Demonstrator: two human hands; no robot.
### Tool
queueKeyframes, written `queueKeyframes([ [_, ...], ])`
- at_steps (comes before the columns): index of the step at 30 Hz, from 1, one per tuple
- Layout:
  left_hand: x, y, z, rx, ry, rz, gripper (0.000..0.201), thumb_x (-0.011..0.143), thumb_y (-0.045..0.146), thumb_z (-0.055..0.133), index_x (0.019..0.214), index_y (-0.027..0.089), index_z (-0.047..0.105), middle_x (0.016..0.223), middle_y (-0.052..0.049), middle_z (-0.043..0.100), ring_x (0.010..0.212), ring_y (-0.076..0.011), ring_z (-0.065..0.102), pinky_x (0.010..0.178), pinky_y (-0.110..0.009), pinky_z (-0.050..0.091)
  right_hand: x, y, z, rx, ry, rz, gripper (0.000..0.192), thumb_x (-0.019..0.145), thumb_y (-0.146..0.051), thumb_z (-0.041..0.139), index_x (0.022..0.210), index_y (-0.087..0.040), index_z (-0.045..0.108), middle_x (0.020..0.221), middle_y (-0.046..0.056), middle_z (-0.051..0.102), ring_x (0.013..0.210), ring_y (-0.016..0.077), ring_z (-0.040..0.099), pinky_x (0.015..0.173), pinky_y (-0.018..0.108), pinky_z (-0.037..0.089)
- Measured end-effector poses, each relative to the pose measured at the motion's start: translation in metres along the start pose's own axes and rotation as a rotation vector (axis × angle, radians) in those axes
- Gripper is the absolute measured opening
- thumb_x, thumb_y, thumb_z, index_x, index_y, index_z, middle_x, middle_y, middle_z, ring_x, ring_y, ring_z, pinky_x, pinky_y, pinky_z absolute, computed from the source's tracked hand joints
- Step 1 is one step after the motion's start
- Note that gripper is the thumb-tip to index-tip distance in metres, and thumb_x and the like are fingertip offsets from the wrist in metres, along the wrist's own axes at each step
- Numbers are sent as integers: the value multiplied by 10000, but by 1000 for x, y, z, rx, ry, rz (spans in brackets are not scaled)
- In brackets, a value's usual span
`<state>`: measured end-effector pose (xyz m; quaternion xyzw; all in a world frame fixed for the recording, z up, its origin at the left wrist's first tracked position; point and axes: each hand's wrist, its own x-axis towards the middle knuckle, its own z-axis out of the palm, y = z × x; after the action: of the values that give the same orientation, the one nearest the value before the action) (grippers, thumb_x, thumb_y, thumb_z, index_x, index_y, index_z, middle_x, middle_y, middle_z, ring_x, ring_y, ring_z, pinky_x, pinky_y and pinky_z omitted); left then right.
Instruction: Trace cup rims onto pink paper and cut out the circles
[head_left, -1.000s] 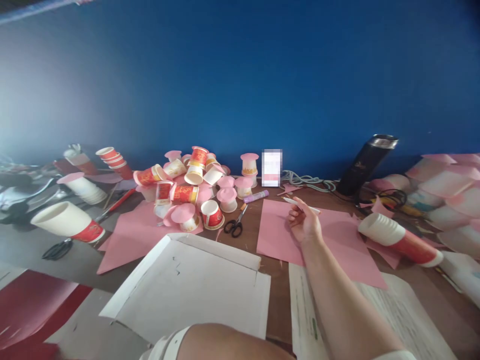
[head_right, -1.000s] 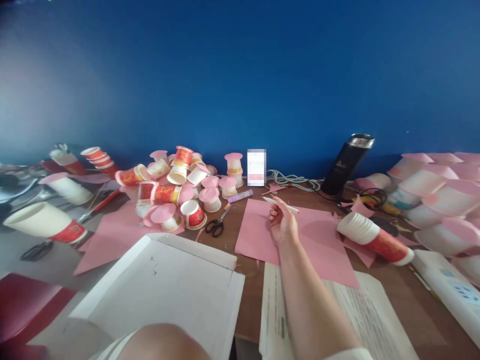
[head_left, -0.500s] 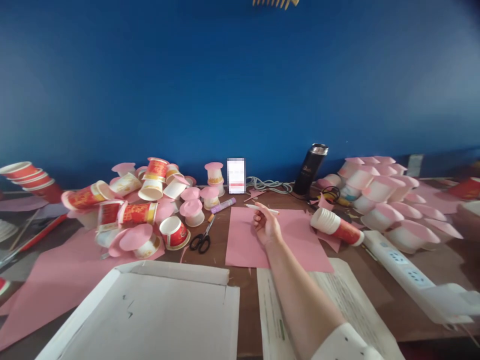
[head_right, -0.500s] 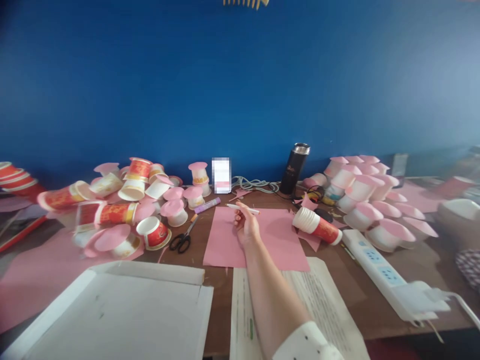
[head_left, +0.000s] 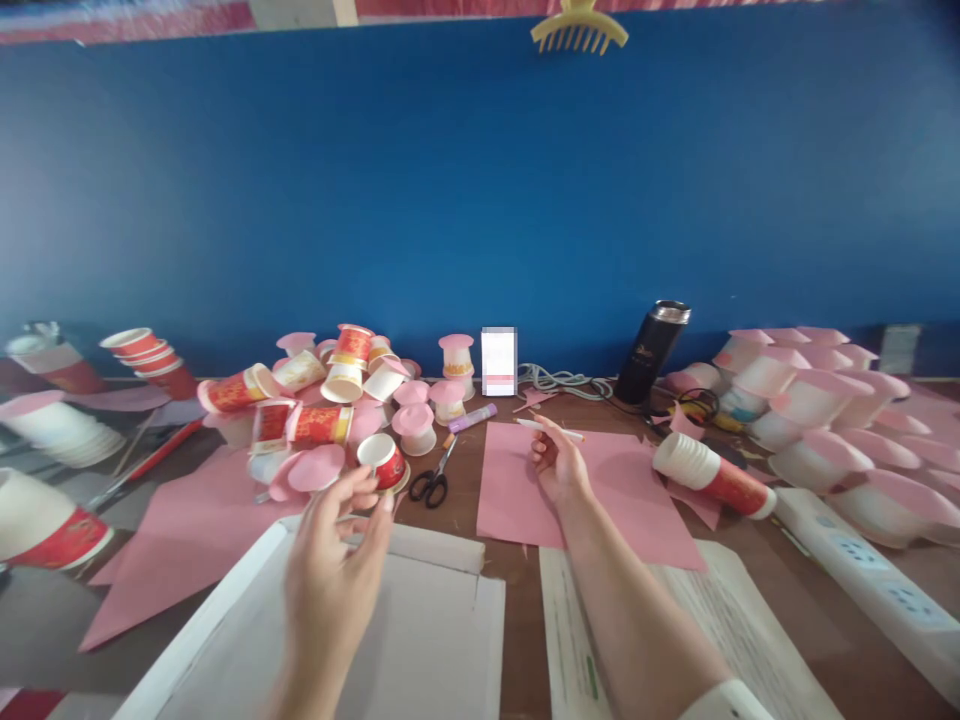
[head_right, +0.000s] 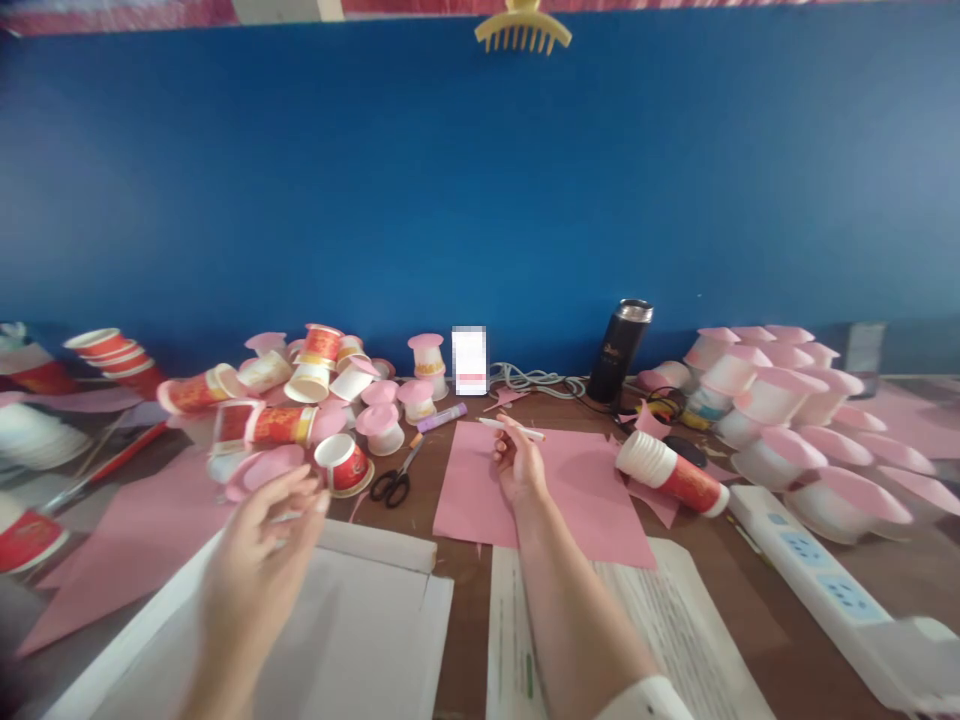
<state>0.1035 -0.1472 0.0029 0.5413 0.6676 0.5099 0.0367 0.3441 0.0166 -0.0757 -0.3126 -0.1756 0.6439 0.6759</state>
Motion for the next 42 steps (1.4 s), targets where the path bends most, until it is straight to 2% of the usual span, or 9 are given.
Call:
queueKeyframes([
  [6, 31, -35, 51, 494, 16, -73, 707, 798, 469, 585, 1351, 92, 356, 1225, -241, 521, 1067, -363, 565, 733, -437, 514, -1, 1, -2, 22, -38, -3, 274, 628, -211, 759, 884, -176, 668, 599, -43, 599, 442, 34, 446, 370, 130, 371],
  [11, 39, -44, 65, 546, -37, -128, 773, 818, 477, 544, 1410, 67, 263, 1259, -284, 503, 1061, -389, 576, 756, -462, 497, -1, 1, -1, 24, -43, -9, 265, 628, -217, 760, 872, -177, 664, 602, -41, 600, 444, 36, 453, 369, 131, 369],
  [15, 46, -50, 71, 541, -42, -149, 698, 815, 451, 553, 1367, 83, 334, 1200, -270, 549, 993, -369, 608, 759, -460, 487, -1, 0, 0, 18, -34, -7, 250, 645, -208, 752, 878, -178, 667, 604, -41, 596, 449, 35, 449, 375, 129, 372],
  [19, 44, -35, 58, 491, 8, -160, 621, 787, 429, 597, 1299, 135, 407, 1160, -211, 575, 1043, -365, 577, 790, -478, 480, -1, 0, -1, 17, -24, -2, 268, 650, -204, 748, 905, -180, 669, 598, -43, 591, 446, 37, 445, 374, 130, 370],
  [22, 36, -6, 48, 348, 70, -31, 662, 766, 448, 631, 1322, 185, 386, 1245, -184, 533, 1118, -349, 535, 828, -463, 480, 1, -1, 0, 47, -32, 17, 262, 643, -212, 748, 891, -178, 667, 582, -44, 594, 441, 41, 444, 367, 135, 362],
  [25, 28, 22, 56, 63, -108, 178, 632, 747, 451, 663, 1290, 227, 429, 1163, -111, 588, 1006, -271, 594, 825, -392, 499, 3, -2, 1, 107, -62, 21, 247, 652, -204, 734, 889, -191, 666, 581, -53, 597, 441, 41, 438, 370, 136, 363],
  [28, 26, 35, 84, -144, -309, 285, 607, 764, 409, 658, 1299, 227, 434, 1223, -98, 568, 1086, -247, 566, 892, -368, 485, 3, -8, 0, 160, -71, 6, 238, 661, -198, 730, 891, -193, 668, 587, -56, 593, 436, 30, 424, 370, 127, 355],
  [33, 21, 17, 118, -285, -446, 337, 585, 779, 388, 645, 1302, 207, 455, 1285, -122, 539, 1201, -270, 500, 1009, -430, 413, 3, -14, -5, 204, -17, -32, 208, 659, -210, 730, 855, -199, 664, 581, -58, 580, 426, 25, 412, 362, 129, 344],
  [42, 27, -15, 119, -263, -417, 351, 577, 769, 362, 660, 1299, 225, 477, 1290, -98, 544, 1201, -253, 501, 1017, -409, 403, 12, 6, -1, 110, 25, -54, 178, 684, -231, 694, 859, -209, 670, 591, -46, 611, 492, 65, 473, 497, 195, 461],
])
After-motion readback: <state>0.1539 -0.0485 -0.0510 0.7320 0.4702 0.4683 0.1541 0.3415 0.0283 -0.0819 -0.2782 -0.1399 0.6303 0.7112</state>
